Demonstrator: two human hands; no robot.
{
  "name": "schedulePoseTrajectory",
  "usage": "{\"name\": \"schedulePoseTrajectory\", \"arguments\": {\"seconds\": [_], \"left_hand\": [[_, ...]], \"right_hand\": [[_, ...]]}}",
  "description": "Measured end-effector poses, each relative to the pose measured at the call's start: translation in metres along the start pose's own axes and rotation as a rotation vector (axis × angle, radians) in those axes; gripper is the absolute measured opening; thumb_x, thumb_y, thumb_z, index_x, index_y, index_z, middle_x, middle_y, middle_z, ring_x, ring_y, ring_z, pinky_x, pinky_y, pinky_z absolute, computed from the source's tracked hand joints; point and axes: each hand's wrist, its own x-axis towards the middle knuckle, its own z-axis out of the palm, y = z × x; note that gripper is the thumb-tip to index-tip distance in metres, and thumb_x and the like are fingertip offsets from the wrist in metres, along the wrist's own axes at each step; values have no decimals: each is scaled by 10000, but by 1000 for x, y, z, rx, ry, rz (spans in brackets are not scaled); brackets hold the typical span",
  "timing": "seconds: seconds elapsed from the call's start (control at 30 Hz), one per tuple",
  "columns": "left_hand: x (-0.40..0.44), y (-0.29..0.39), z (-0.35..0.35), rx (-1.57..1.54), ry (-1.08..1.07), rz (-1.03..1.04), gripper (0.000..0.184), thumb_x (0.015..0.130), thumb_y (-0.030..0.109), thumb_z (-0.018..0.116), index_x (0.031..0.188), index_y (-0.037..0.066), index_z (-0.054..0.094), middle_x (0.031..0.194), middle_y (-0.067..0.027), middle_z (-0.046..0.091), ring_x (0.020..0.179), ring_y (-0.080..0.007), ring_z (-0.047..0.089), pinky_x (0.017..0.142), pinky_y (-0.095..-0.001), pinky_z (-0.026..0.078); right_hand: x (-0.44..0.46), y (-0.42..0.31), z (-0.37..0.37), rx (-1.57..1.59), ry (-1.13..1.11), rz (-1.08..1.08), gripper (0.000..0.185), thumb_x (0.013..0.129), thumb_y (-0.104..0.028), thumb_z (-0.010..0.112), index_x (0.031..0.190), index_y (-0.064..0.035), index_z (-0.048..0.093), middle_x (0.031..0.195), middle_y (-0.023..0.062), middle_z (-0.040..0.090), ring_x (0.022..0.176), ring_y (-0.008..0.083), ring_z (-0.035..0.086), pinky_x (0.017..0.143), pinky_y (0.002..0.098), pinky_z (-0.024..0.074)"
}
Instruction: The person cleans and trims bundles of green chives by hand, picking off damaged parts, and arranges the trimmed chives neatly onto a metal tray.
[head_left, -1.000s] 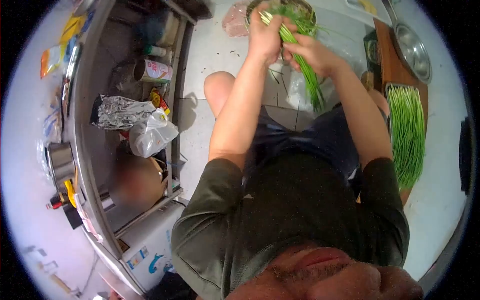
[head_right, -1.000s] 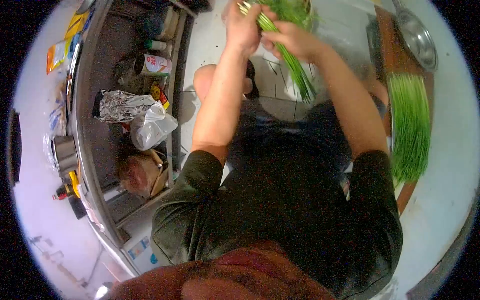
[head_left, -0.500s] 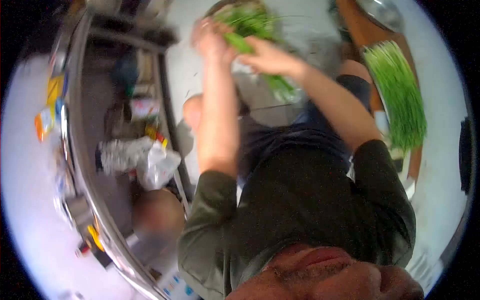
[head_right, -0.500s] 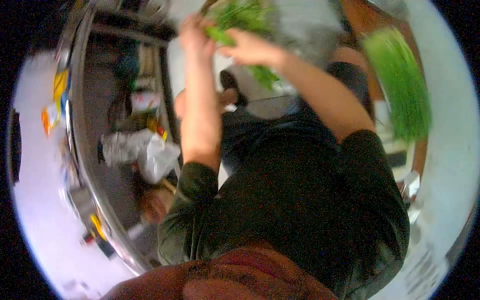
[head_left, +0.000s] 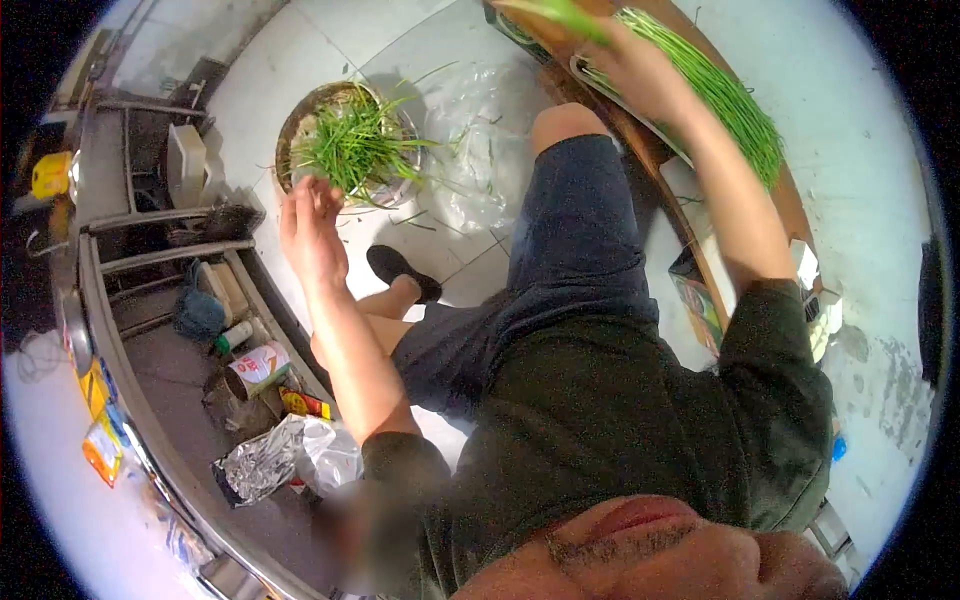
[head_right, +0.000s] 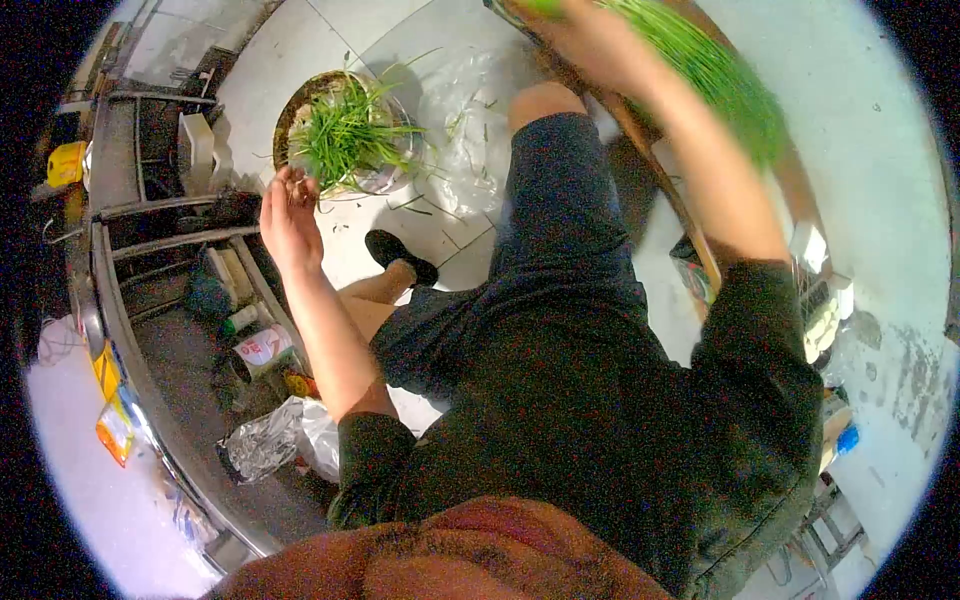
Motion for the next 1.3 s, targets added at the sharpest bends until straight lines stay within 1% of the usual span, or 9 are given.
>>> {"name": "schedulePoseTrajectory", "arguments": {"seconds": [0.03,0.27,0.53,0.77,0.93,1.07,1.13,1.2,1.3], "left_hand": [[-3,-6,-10,12,-7,-21,292,988,242,594,1151,0,589,1016,-95,626,874,-200,601,820,-352,484],[-22,-27,-16,89,-12,-129,246,988,238,596,1085,13,616,927,-61,636,806,-158,598,759,-297,478],[-36,-53,-17,117,3,-214,242,992,236,588,1083,13,616,930,-71,636,810,-164,592,765,-302,480],[-50,-63,24,264,19,-311,187,978,187,614,1045,14,636,885,-46,643,769,-120,585,740,-253,479],[-51,-94,78,407,-129,-106,149,956,101,615,1056,-10,612,918,-32,637,808,-104,581,774,-253,486],[-51,-91,186,596,-309,161,208,917,88,643,1107,10,604,993,-78,636,835,-156,623,783,-263,499],[-53,-86,244,521,-470,51,274,862,124,687,1101,14,611,1063,-115,620,931,-236,631,831,-318,504],[-47,-117,290,860,-683,447,390,805,201,729,1115,3,600,1143,-140,603,1053,-310,595,915,-408,481],[-42,-163,352,917,-951,524,450,796,220,703,1177,17,576,1258,-159,546,1193,-372,497,1028,-483,389]], "right_hand": [[-2,48,-7,-219,-12,163,403,978,-308,533,1319,-95,504,1135,241,636,1033,419,613,867,459,492],[-24,210,-25,-642,192,50,386,986,-307,517,1319,-113,489,1223,170,615,1029,399,616,858,468,517],[-9,230,-58,-680,193,156,368,990,-314,497,1314,-140,519,1186,147,605,1056,368,589,855,468,509],[-20,297,19,-727,213,108,369,963,-359,520,1223,-102,566,1117,171,593,1078,378,563,880,501,488],[-23,281,10,-769,237,60,383,959,-386,527,1205,-98,582,1180,173,568,1149,371,530,972,485,440],[-14,275,-2,-826,183,100,520,943,-466,527,1306,-94,533,1306,204,520,1232,372,485,1036,484,399],[-6,267,-8,-774,172,166,606,936,-512,518,1371,-91,491,1374,225,485,1284,375,454,1063,485,383],[4,274,-9,-761,87,188,680,935,-546,502,1434,-91,419,1433,217,437,1325,378,415,1109,456,341],[8,285,-9,-613,-104,286,732,940,-566,481,1481,-90,356,1478,217,394,1353,385,393,1130,441,326]]}}
